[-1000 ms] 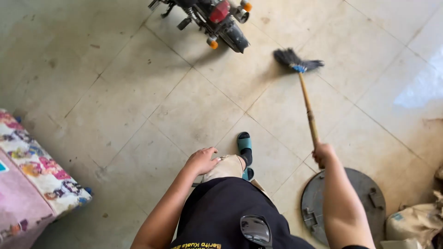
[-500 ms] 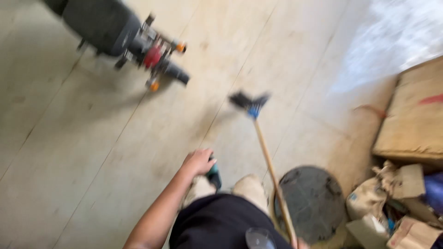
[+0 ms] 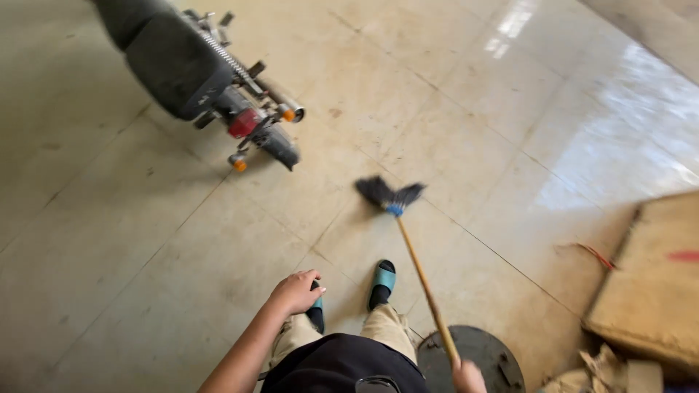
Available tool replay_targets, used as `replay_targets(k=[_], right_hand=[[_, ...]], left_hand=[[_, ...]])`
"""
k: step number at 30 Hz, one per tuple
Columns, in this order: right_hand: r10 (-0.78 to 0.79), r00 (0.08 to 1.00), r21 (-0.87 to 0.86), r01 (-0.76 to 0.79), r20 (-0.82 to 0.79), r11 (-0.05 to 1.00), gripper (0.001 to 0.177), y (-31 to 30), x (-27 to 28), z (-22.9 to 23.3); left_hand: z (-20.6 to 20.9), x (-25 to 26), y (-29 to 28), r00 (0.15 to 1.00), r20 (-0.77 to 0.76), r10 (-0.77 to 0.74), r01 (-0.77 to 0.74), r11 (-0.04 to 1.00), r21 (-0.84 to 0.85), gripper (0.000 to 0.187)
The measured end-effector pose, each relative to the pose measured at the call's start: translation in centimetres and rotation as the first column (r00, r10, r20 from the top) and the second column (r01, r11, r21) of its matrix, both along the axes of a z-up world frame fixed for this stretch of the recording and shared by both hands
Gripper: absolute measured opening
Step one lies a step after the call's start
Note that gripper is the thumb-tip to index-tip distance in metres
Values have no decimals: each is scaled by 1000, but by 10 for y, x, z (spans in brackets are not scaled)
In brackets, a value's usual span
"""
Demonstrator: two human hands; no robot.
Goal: The person sweeps a tiled floor with a broom, moving around a parked motorcycle and gathering debris into a corner. The person uses consistent sweeping strokes and adjusts position to cover different areas of the floor.
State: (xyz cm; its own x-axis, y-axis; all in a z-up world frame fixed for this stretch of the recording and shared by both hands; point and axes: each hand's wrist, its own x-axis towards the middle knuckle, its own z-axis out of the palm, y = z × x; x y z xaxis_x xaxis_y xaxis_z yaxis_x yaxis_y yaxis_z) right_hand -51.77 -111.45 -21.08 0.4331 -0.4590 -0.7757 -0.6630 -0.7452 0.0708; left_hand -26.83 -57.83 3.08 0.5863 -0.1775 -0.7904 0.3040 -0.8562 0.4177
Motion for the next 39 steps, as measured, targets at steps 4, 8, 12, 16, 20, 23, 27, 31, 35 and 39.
replay_targets(k=[4,8,12,16,20,23,27,31,35,39], right_hand=[[-12,994,118,25,-109,993,88,42,252,20],[-187,982,232,176,26,957,44,83,409,88],[-151,975,331,89,165,940,52,68,439,135],[247,958,187,-272,145,944,53,31,401,202],[376,921,181,-389,101,903,54,-15,342,215],[539,841,126,-541,56,832,58,-54,301,201],[705,709,153,-699,21,699,52,-56,272,200],[866,501,225,-845,10,486,48,-35,264,174],[937,348,198,-922,40,334,49,10,268,145],[958,284,198,-938,-33,285,60,32,289,152]], left_hand=[[23,-16,-31,983,-37,180,-174,976,127,44],[7,-41,-78,945,-31,325,-314,932,183,41],[29,-51,-125,893,-93,440,-426,894,139,45],[-14,-86,-148,860,-3,510,-510,859,53,41],[-22,-102,-153,853,63,518,-520,854,24,41],[-10,-113,-152,835,-43,549,-545,835,74,47],[-24,-143,-156,782,77,619,-623,781,46,47],[-24,-172,-171,732,75,677,-681,731,55,49],[-16,-203,-186,706,62,705,-708,703,61,50],[2,-239,-199,642,160,750,-757,653,-17,49]])
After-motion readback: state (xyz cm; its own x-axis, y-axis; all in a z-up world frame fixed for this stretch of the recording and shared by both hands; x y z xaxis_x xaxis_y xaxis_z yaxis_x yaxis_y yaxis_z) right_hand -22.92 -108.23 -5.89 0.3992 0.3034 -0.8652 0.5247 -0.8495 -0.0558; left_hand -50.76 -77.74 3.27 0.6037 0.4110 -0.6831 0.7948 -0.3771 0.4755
